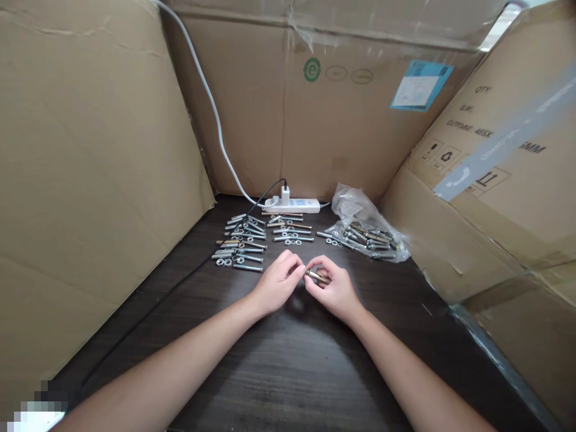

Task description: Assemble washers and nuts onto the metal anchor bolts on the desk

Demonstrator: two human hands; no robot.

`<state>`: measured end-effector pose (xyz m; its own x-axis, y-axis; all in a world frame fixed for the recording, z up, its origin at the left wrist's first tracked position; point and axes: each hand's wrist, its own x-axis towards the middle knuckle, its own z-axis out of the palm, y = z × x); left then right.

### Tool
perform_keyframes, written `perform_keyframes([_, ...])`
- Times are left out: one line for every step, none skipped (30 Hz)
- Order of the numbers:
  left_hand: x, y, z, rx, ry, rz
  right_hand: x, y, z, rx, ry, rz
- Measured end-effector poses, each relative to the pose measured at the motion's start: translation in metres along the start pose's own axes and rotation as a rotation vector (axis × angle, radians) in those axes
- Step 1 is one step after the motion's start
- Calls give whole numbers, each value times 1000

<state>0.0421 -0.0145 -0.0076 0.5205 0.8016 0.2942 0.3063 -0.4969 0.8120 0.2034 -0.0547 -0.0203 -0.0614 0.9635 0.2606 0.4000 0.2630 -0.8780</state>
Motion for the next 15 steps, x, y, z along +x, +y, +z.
perform_keyframes([0, 0, 0, -1, -3, 4, 0, -1, 0, -5, -2, -1])
perform_keyframes([0, -1, 0, -1, -6, 7, 0, -1, 0, -8, -2, -3])
perform_keyframes([0, -1, 0, 0, -8, 10, 0, -1, -1, -9, -2, -3])
perform_keyframes([-1, -1, 0, 0, -10, 10, 0, -1, -1, -8, -2, -4])
perform_keyframes([-1, -1, 0, -2, -13, 11, 0, -1, -1, -7, -3, -4])
perform_keyframes([-1, -1, 0, -4, -16, 10, 0, -1, -1, -5, -2, -3])
perform_keyframes([-1, -1, 1, -7, -16, 8, 0, 0, -1, -2, -1, -1])
perform_keyframes([-2, -1, 1, -9, -17, 5, 0, 0, -1, 0, -1, 2])
perform_keyframes([-2, 0, 1, -10, -16, 1, 0, 0, -1, 2, 1, 6])
perform_keyframes([-3, 0, 1, -10, -14, -3, 0, 0, -1, 4, 3, 10])
perform_keyframes([-3, 1, 1, -11, -10, -7, 0, 0, -1, 5, 5, 13])
perform_keyframes([-4, 1, 1, -12, -7, -11, 0, -1, -1, 6, 5, 15])
perform_keyframes([-4, 1, 1, -15, -3, -15, 0, -2, -1, 7, 5, 16])
perform_keyframes([-4, 1, 1, -19, 2, -19, 0, -3, -1, 9, 5, 16])
perform_keyframes([-4, 1, 1, -21, 10, -21, 0, -4, -1, 10, 4, 15])
